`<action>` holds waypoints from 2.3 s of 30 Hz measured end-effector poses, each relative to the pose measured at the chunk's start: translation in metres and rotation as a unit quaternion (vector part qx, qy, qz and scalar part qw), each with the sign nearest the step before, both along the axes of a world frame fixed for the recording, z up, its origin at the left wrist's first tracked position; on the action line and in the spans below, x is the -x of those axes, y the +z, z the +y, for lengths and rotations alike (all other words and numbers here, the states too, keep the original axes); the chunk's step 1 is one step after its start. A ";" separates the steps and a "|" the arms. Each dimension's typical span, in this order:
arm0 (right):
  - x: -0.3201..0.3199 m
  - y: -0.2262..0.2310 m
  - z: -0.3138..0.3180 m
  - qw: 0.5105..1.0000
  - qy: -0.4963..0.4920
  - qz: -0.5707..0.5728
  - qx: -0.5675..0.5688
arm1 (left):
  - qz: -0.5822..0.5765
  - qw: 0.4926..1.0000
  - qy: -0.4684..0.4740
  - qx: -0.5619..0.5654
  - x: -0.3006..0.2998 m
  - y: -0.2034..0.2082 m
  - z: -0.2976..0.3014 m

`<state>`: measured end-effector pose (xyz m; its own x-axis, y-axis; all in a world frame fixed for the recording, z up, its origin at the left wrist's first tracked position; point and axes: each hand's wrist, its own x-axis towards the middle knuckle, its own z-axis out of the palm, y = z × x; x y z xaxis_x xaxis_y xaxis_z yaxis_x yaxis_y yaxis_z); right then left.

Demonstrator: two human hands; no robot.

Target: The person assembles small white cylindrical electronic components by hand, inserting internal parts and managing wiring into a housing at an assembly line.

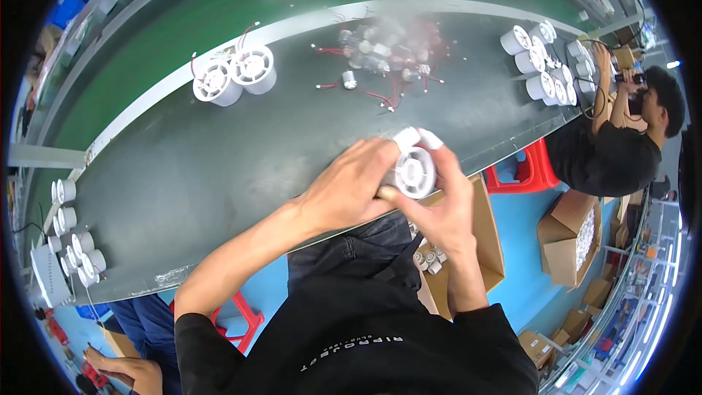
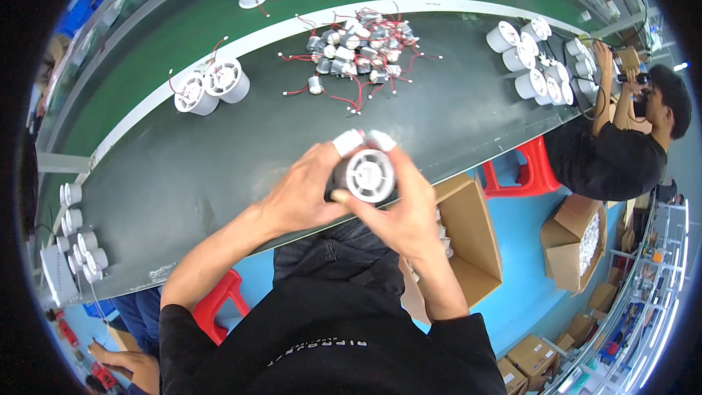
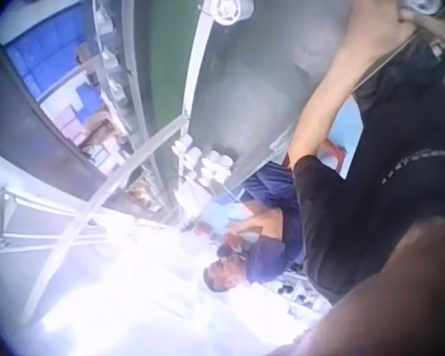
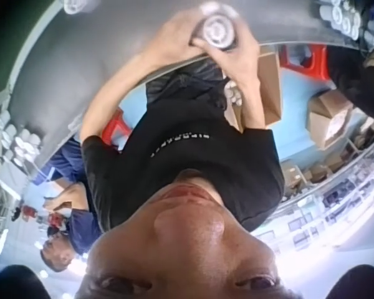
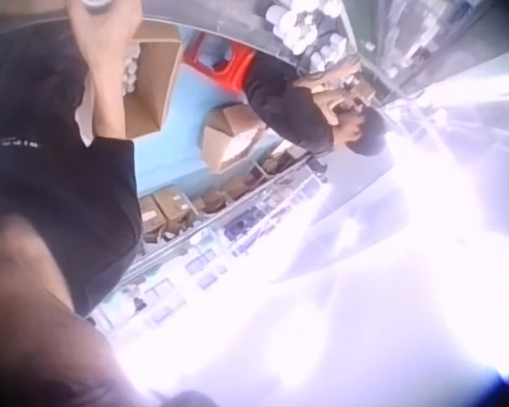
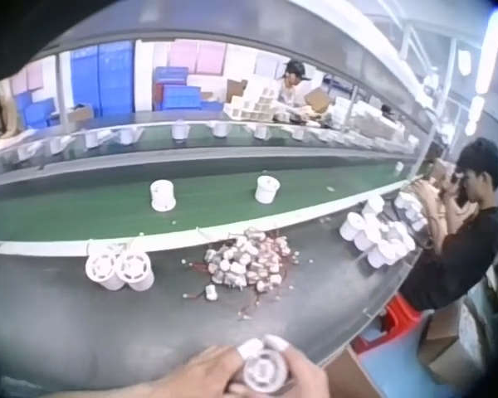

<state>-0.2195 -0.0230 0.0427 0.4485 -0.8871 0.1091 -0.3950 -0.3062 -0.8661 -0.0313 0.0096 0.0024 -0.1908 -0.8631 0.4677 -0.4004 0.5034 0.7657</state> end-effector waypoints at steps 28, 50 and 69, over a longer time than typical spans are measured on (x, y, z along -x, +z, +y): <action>0.186 -0.030 -0.370 0.851 -0.161 0.389 0.314 | -0.063 0.997 0.048 0.001 -0.012 0.002 -0.024; 0.003 0.005 -0.103 0.923 0.053 0.245 0.292 | -0.023 0.997 0.056 -0.042 -0.022 0.002 -0.021; -0.018 0.015 -0.049 0.912 0.040 0.231 0.336 | 0.159 0.975 0.064 -0.143 -0.021 0.013 -0.004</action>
